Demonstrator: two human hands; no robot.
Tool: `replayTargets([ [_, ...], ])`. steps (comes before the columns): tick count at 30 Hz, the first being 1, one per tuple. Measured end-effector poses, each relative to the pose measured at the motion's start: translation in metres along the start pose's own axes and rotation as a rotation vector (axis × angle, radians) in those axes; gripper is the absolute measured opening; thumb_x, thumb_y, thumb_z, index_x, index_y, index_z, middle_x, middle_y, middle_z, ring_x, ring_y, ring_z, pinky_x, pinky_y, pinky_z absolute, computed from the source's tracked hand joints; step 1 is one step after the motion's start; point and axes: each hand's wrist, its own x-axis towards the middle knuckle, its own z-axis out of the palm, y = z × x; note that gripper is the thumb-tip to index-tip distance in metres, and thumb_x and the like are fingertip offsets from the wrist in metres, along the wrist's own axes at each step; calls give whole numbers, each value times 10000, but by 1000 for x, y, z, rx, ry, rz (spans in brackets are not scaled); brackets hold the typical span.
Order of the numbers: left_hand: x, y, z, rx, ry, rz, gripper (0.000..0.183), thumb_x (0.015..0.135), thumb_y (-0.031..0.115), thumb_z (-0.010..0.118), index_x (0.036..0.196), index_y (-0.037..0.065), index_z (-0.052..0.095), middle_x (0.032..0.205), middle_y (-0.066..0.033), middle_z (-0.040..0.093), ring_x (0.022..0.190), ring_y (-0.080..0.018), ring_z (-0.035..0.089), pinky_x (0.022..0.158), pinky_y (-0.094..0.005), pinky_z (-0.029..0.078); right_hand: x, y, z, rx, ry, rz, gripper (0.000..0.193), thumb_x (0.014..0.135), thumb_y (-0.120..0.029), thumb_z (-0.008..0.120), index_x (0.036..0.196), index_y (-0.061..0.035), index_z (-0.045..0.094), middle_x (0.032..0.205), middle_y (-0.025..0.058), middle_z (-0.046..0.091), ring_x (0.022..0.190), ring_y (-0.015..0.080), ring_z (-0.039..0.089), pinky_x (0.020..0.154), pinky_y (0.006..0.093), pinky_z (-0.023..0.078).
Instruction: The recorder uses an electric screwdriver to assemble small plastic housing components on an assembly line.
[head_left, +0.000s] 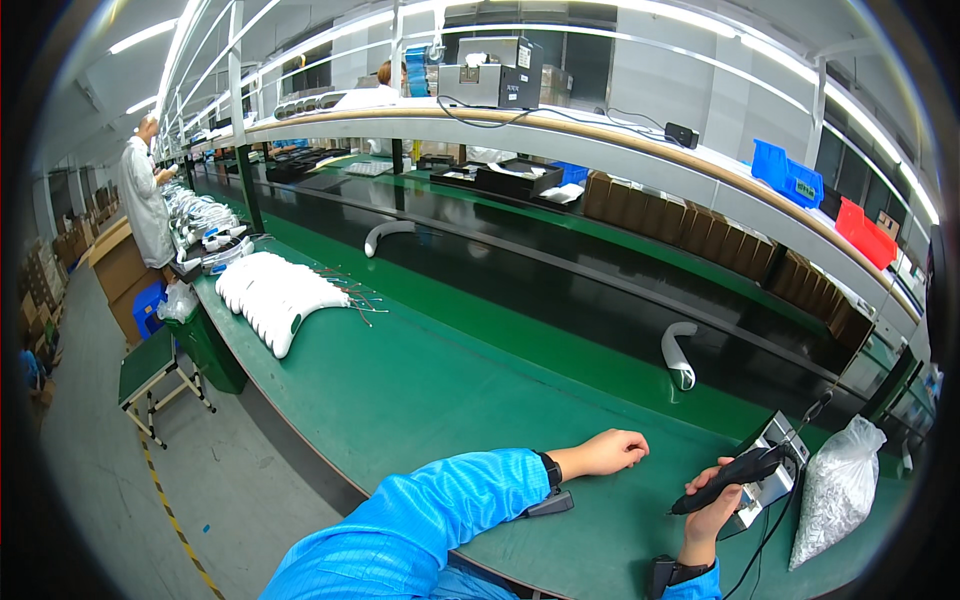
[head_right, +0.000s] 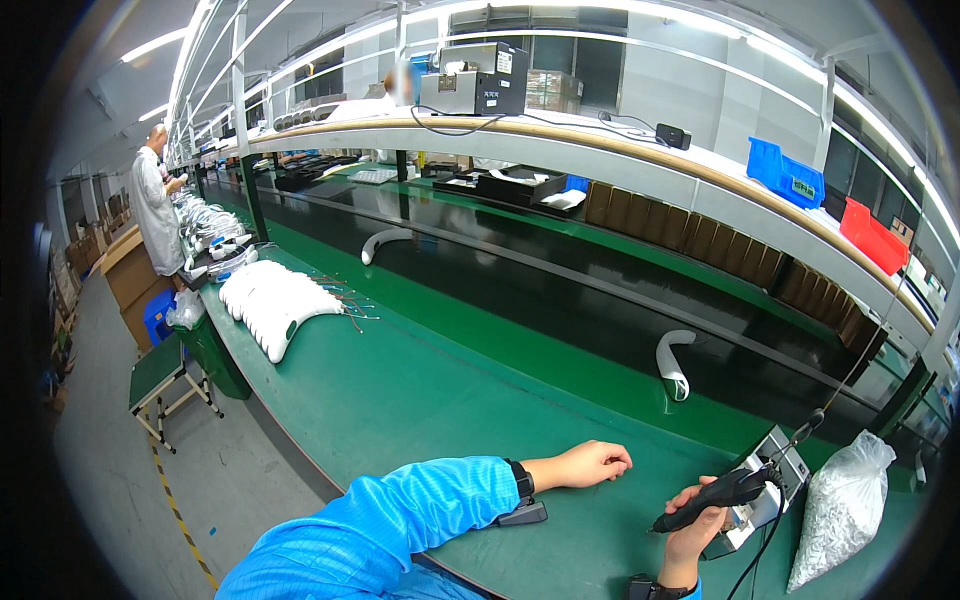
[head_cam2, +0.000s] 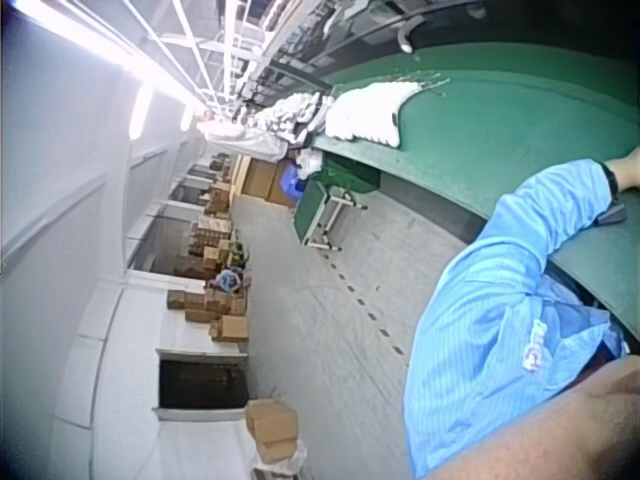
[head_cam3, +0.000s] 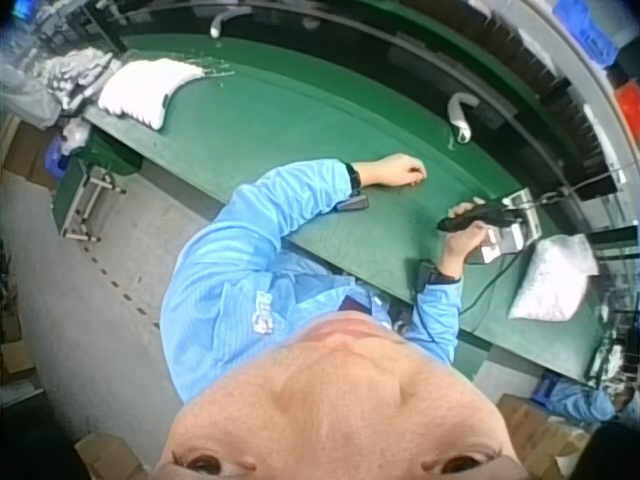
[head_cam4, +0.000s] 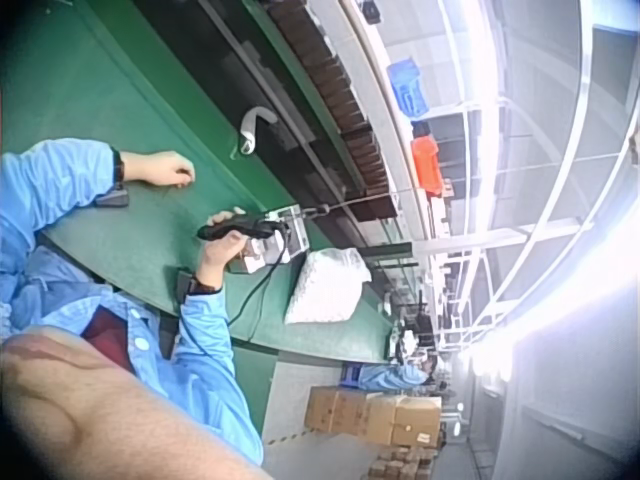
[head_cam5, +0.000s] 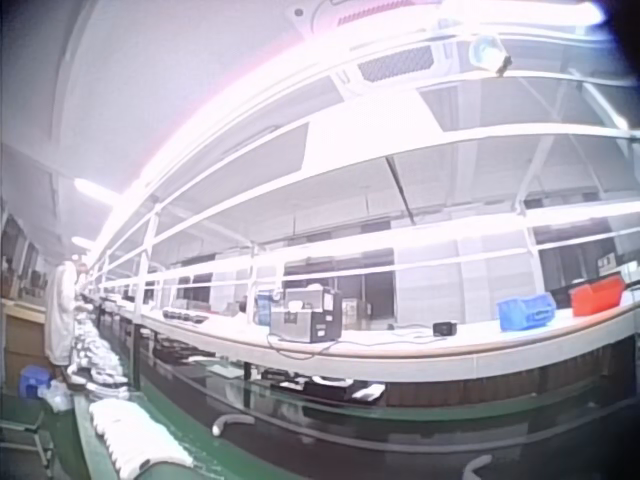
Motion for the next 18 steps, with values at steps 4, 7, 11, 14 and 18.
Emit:
replayTargets([
  [4, 2, 0, 1, 9, -2, 20, 236, 914, 174, 519, 1029, -16, 600, 829, -80, 644, 730, -159, 610, 688, -311, 501, 0, 0, -2, -7, 5, 1, 663, 854, -654, 463, 1122, -48, 439, 714, 31, 473, 575, 117, 492, 548, 258, 426],
  [7, 0, 2, -1, 29, 4, 14, 238, 913, 177, 521, 1027, -15, 602, 827, -81, 646, 729, -161, 613, 687, -314, 501, 0, 0, 0, 5, 1, 6, 658, 858, -650, 461, 1123, -48, 440, 714, 31, 473, 574, 118, 492, 549, 258, 427],
  [11, 0, 2, -1, 22, 5, 19, 237, 913, 178, 520, 1024, -15, 602, 828, -83, 647, 731, -163, 616, 686, -316, 501, 0, 1, -1, 1, -1, -2, 653, 860, -647, 460, 1122, -49, 441, 714, 32, 474, 574, 119, 492, 548, 258, 428],
  [14, 0, 3, -1, 27, 0, 8, 235, 914, 177, 518, 1022, -15, 602, 828, -83, 646, 733, -162, 616, 686, -316, 501, 0, -1, 0, -4, -8, -3, 652, 859, -647, 462, 1120, -50, 443, 714, 32, 474, 575, 119, 492, 549, 258, 429],
  [18, 0, 3, -1, 29, 0, 12, 236, 916, 176, 515, 1025, -15, 601, 829, -82, 646, 736, -164, 617, 689, -316, 502, 0, 0, -1, 2, -8, 0, 655, 857, -647, 467, 1119, -48, 443, 713, 33, 474, 576, 118, 493, 550, 258, 430],
])
